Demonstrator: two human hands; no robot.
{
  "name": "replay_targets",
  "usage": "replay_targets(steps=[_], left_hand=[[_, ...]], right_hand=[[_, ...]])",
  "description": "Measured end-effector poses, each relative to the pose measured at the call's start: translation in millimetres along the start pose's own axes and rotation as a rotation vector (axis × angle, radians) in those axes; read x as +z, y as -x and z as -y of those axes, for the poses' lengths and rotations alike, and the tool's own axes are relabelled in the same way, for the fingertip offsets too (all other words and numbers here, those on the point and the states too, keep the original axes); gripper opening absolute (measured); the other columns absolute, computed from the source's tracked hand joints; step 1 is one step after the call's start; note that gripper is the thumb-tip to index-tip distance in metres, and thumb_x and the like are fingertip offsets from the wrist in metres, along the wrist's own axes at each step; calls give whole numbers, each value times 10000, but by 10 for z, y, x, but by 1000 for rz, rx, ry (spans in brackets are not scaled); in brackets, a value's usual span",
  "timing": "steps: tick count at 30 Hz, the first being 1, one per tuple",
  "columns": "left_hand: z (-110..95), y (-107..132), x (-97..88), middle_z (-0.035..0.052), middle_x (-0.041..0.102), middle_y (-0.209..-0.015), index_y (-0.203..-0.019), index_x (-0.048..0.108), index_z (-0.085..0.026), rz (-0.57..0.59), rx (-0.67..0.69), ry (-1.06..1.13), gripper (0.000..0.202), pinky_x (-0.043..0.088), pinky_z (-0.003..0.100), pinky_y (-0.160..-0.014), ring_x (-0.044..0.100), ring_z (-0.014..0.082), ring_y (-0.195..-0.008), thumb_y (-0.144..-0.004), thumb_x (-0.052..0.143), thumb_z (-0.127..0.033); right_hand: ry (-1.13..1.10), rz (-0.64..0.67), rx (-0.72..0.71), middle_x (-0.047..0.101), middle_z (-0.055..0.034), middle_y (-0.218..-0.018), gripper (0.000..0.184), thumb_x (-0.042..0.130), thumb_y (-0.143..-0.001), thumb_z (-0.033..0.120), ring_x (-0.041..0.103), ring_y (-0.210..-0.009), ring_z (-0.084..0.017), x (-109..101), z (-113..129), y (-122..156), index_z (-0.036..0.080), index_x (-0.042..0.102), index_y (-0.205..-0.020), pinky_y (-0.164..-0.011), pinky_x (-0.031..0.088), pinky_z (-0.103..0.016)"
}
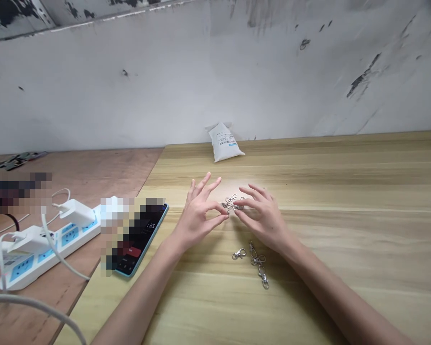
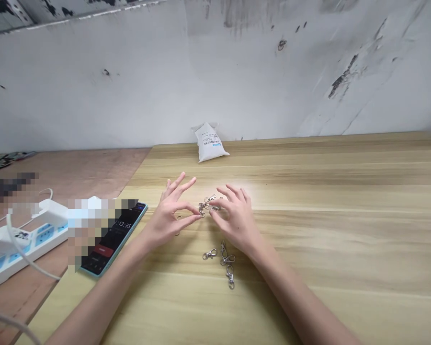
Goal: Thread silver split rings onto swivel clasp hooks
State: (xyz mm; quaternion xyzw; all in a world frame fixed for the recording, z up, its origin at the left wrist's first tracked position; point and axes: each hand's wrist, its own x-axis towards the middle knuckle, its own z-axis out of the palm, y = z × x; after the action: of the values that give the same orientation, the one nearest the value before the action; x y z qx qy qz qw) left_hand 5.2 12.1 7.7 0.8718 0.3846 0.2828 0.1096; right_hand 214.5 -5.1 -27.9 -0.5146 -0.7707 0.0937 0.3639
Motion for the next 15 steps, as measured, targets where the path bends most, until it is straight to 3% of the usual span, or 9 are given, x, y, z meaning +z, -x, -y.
replay_targets(steps=[4, 10, 15], left_hand=[[-13, -3, -1, 50, 407, -1515, -774, 713, -222, -13, -29, 26, 122, 55, 636, -1175, 162, 267, -1486, -847, 675, -313], [-38, 1, 20, 46, 414, -1511, -808, 706, -216, -11, -30, 93, 90, 77, 640, -1177, 169, 268, -1485, -850, 673, -288], [-83, -7, 15, 42, 418, -1509, -787, 691, -208, 2, -64, 149, 110, 93, 615, -1186, 177, 260, -1484, -855, 667, -291]], right_hand=[[101, 45, -120, 568, -80, -1362, 224, 623, -872, 377, 339, -1396, -314, 30, 93, 42, 263, 708, -1045, -1132, 182, -617], [181, -35, -204, 656, -68, -1224, 161, 574, -916, 270, 460, -1315, -284, 85, 185, 54, 266, 734, -924, -1138, 215, -570], [212, -97, -182, 676, -75, -1160, 121, 616, -887, 279, 520, -1231, -287, 70, 179, 52, 242, 728, -916, -1117, 250, -560]])
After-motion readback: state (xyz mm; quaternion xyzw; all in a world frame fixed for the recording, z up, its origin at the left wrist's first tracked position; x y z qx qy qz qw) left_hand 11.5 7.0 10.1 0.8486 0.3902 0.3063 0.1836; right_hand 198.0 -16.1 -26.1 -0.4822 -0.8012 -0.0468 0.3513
